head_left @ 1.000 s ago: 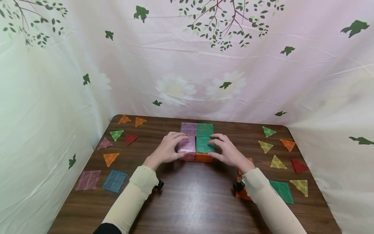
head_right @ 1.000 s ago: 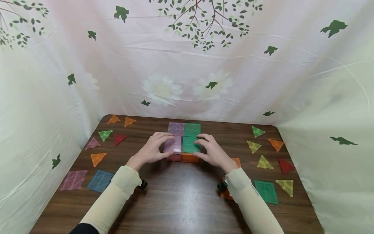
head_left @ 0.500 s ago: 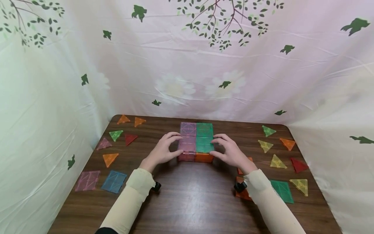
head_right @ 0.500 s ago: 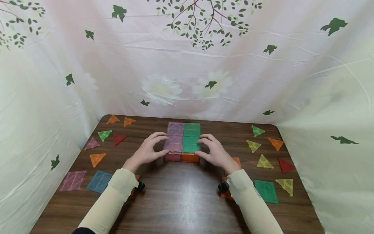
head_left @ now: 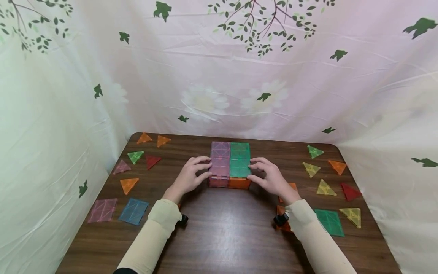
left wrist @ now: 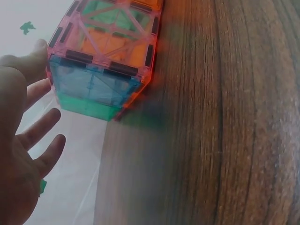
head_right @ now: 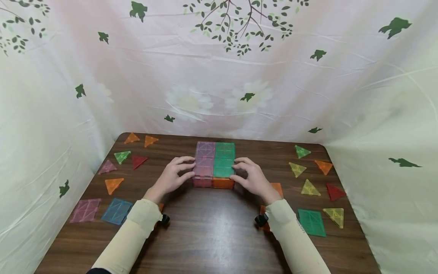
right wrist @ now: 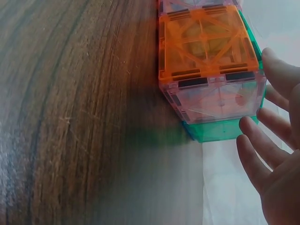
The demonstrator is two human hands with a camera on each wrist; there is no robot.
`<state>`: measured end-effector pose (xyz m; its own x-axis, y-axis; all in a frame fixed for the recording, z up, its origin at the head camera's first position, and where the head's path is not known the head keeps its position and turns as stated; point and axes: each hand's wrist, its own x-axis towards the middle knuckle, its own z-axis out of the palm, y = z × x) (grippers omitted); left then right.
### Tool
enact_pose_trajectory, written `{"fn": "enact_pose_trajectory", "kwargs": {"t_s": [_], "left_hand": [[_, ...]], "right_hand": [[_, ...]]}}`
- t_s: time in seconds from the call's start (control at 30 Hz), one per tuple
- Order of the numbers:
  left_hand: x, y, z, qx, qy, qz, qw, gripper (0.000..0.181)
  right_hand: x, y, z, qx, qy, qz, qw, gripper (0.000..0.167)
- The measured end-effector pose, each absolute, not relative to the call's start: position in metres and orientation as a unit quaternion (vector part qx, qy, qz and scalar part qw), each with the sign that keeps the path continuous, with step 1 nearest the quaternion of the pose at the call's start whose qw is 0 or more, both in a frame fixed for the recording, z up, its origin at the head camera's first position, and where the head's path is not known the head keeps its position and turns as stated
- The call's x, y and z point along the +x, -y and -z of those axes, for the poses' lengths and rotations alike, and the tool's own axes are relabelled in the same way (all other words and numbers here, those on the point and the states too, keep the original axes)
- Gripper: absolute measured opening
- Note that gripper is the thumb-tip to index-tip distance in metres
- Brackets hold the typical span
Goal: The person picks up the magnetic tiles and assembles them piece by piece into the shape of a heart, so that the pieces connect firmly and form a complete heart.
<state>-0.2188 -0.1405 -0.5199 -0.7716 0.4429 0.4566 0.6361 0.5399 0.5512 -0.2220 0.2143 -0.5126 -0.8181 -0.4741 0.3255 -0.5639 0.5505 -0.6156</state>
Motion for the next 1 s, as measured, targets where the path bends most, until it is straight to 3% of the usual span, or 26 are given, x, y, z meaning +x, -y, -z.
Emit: {"fn": "enact_pose_trajectory", "kwargs": {"t_s": [0.1, 0.33, 0.53, 0.8, 0.9, 1.0], "left_hand": [[-0.219, 0.14, 0.522, -0.313, 0.866, 0.364, 0.138, 0.039], [-0.213, 0.14, 0.532, -0.323, 0.858, 0.366, 0.158, 0.063], [-0.211, 0.138, 0.537, -0.341, 0.84, 0.372, 0.202, 0.058], [-0.209, 0.136, 0.542, -0.345, 0.834, 0.371, 0.221, 0.057], [-0.207, 0.135, 0.542, -0.327, 0.837, 0.392, 0.197, 0.058], [-0.205, 0.133, 0.543, -0.279, 0.852, 0.423, 0.132, 0.07]], "right_hand": [[-0.221, -0.214, 0.512, 0.294, 0.88, -0.369, 0.061, 0.031], [-0.221, -0.213, 0.512, 0.29, 0.88, -0.371, 0.058, 0.033], [-0.219, -0.213, 0.51, 0.29, 0.883, -0.365, 0.055, 0.033], [-0.219, -0.213, 0.51, 0.293, 0.881, -0.367, 0.055, 0.032], [-0.219, -0.213, 0.511, 0.293, 0.88, -0.372, 0.047, 0.034], [-0.217, -0.214, 0.512, 0.281, 0.881, -0.381, 0.026, 0.043]]}}
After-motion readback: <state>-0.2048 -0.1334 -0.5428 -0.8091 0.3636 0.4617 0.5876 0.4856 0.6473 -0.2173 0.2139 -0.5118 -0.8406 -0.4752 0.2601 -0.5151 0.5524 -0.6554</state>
